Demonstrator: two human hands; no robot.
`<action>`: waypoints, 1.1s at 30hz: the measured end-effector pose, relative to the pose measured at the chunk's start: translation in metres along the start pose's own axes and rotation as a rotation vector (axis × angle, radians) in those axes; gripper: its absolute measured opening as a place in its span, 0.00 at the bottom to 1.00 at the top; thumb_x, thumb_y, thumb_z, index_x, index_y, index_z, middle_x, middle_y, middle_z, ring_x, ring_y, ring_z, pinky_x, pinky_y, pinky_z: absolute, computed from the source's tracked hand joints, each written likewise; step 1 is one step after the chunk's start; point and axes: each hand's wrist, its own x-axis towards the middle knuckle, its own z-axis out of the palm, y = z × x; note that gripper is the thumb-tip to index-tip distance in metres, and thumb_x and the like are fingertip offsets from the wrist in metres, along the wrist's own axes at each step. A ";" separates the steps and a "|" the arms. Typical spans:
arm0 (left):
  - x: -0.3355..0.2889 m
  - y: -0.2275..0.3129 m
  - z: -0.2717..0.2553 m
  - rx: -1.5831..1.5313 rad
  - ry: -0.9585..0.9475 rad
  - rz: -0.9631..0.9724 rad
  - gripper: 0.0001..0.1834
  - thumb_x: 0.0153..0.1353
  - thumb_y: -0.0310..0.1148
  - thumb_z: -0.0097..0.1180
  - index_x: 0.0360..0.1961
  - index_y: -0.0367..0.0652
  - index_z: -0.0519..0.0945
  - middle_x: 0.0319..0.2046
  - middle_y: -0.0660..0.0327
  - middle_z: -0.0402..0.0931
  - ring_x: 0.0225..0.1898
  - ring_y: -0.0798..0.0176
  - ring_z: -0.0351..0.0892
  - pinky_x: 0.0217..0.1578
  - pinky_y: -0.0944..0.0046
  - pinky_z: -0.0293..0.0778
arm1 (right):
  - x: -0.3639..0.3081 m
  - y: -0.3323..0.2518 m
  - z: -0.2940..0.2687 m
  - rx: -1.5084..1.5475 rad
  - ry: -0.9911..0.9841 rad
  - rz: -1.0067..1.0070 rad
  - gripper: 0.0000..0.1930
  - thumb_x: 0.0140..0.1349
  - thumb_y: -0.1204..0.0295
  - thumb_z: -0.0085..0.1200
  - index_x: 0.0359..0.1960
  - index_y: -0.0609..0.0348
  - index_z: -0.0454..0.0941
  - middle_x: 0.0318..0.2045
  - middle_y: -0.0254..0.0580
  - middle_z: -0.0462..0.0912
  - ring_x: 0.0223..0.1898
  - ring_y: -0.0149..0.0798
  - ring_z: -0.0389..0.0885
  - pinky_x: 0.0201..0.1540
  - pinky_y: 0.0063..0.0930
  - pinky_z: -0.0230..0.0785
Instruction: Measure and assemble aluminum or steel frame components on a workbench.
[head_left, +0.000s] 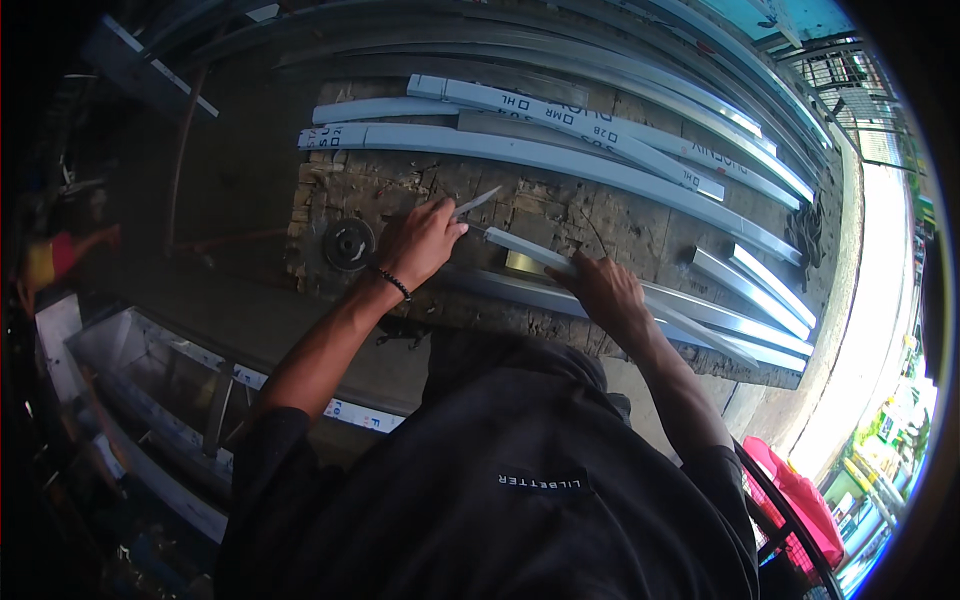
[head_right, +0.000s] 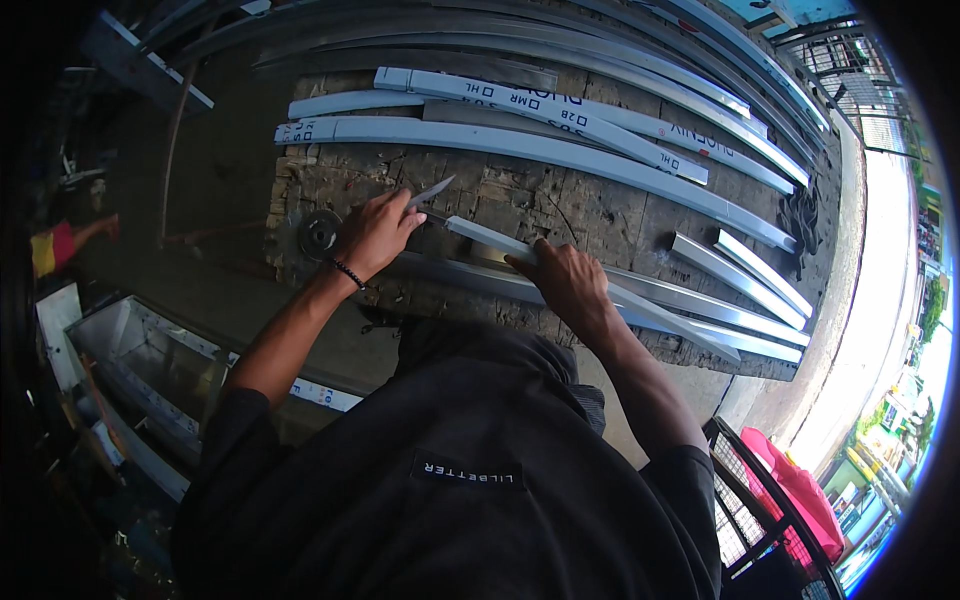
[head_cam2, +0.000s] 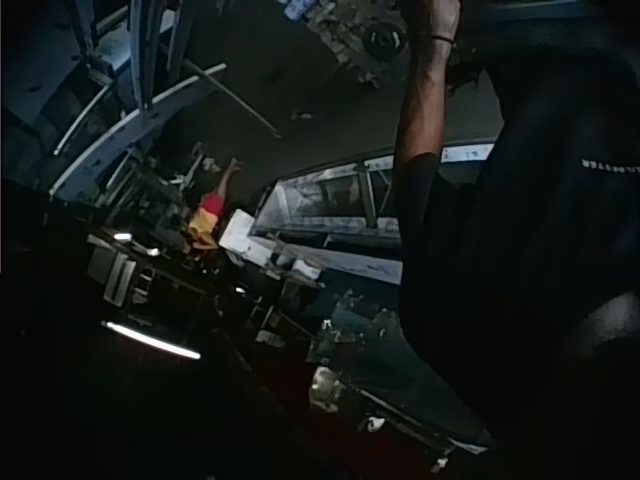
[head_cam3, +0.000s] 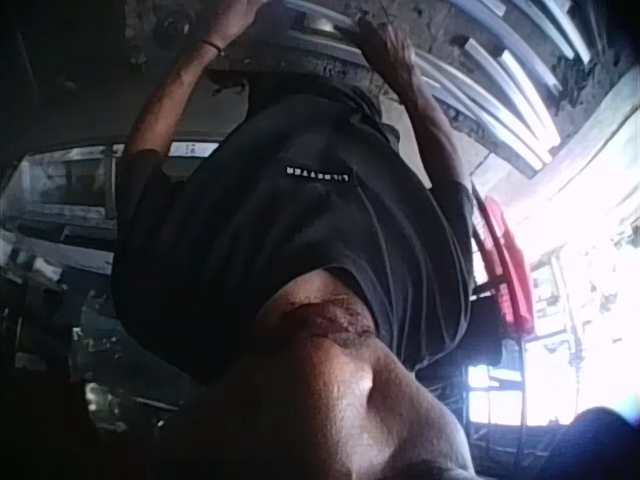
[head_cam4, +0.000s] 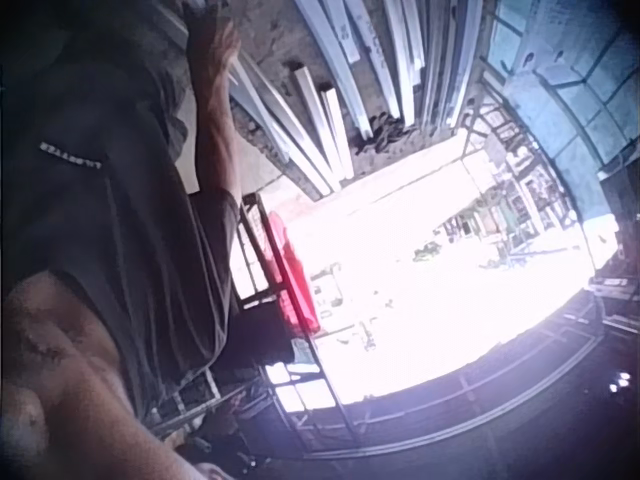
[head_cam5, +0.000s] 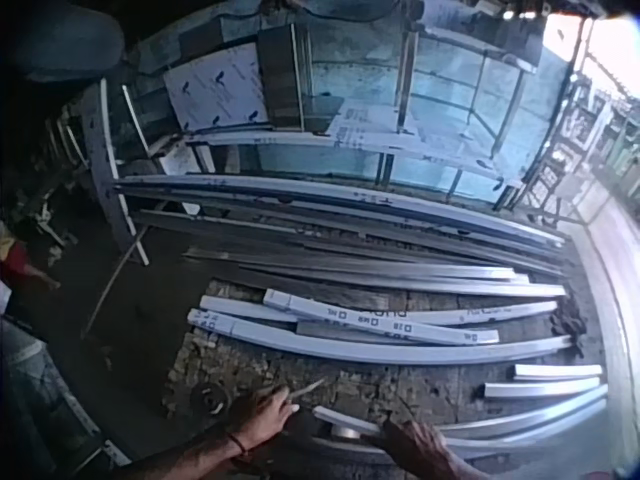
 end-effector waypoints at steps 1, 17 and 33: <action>0.001 -0.003 0.007 0.001 -0.001 0.000 0.12 0.69 0.37 0.57 0.36 0.38 0.78 0.31 0.49 0.80 0.36 0.39 0.81 0.35 0.45 0.75 | 0.000 0.000 0.000 0.011 0.008 -0.020 0.29 0.71 0.43 0.50 0.44 0.62 0.80 0.27 0.55 0.85 0.31 0.54 0.89 0.31 0.48 0.80; 0.016 0.017 0.027 0.236 -0.197 0.071 0.09 0.64 0.34 0.59 0.34 0.38 0.79 0.33 0.52 0.80 0.37 0.43 0.83 0.38 0.46 0.80 | -0.004 -0.006 -0.003 0.006 0.006 0.017 0.30 0.71 0.43 0.50 0.42 0.64 0.81 0.24 0.56 0.84 0.31 0.55 0.89 0.31 0.48 0.80; 0.057 -0.008 0.031 0.369 -0.146 0.325 0.09 0.59 0.30 0.62 0.33 0.37 0.76 0.32 0.52 0.79 0.33 0.44 0.85 0.32 0.49 0.82 | -0.001 0.001 0.010 -0.017 0.028 0.030 0.28 0.70 0.43 0.51 0.47 0.59 0.79 0.26 0.56 0.85 0.31 0.57 0.88 0.31 0.50 0.79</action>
